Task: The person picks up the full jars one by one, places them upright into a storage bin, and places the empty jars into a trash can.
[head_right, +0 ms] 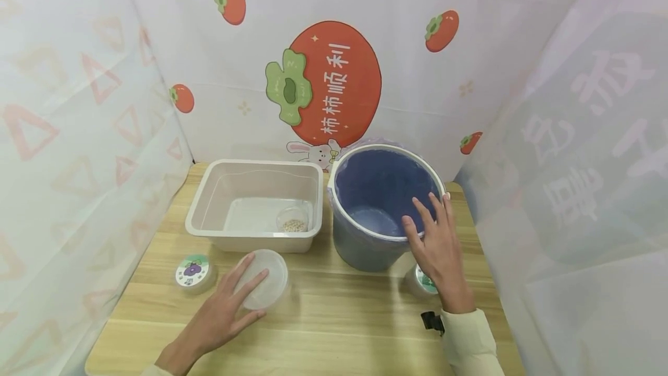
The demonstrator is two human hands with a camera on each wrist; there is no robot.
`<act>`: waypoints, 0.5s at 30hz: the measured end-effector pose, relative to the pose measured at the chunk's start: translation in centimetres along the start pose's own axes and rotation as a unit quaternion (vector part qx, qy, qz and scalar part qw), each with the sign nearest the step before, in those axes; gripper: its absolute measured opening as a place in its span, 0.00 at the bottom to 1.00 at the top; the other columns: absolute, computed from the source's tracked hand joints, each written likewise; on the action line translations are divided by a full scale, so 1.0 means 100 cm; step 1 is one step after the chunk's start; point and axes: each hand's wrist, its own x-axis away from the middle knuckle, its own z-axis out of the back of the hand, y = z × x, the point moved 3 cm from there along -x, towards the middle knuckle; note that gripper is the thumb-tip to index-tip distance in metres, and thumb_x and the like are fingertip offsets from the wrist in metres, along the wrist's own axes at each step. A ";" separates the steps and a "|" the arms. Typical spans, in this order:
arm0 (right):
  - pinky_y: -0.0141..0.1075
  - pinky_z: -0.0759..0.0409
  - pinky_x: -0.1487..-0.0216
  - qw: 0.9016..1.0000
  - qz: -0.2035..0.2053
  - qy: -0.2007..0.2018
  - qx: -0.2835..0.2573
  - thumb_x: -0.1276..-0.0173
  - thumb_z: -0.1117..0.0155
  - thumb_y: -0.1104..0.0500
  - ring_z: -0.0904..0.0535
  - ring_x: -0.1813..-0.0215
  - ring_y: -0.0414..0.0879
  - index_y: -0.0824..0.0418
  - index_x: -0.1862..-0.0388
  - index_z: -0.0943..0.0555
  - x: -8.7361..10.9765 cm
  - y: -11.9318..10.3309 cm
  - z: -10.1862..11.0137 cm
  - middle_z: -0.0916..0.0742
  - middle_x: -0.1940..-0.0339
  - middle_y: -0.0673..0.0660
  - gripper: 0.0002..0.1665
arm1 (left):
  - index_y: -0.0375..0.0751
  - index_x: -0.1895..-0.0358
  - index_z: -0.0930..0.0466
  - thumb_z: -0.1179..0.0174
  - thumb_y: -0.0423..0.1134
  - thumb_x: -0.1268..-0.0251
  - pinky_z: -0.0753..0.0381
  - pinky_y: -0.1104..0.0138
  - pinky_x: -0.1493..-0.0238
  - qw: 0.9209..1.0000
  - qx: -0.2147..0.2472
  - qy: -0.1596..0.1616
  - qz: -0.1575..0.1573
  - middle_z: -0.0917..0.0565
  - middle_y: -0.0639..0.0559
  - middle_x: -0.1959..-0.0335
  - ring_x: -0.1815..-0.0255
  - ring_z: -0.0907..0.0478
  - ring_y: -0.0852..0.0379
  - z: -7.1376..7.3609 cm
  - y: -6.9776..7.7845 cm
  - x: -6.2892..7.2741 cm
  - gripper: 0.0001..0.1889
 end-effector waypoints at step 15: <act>0.73 0.46 0.16 1.000 -0.005 0.004 -0.008 0.14 0.43 0.41 0.53 0.08 0.70 0.61 0.23 0.21 0.000 0.000 -0.001 0.30 0.16 0.72 0.33 | 0.53 0.16 0.31 0.56 0.74 0.19 0.18 0.39 0.32 0.999 0.017 0.020 -0.033 0.40 0.37 0.12 0.17 0.36 0.33 0.052 0.007 -0.052 0.41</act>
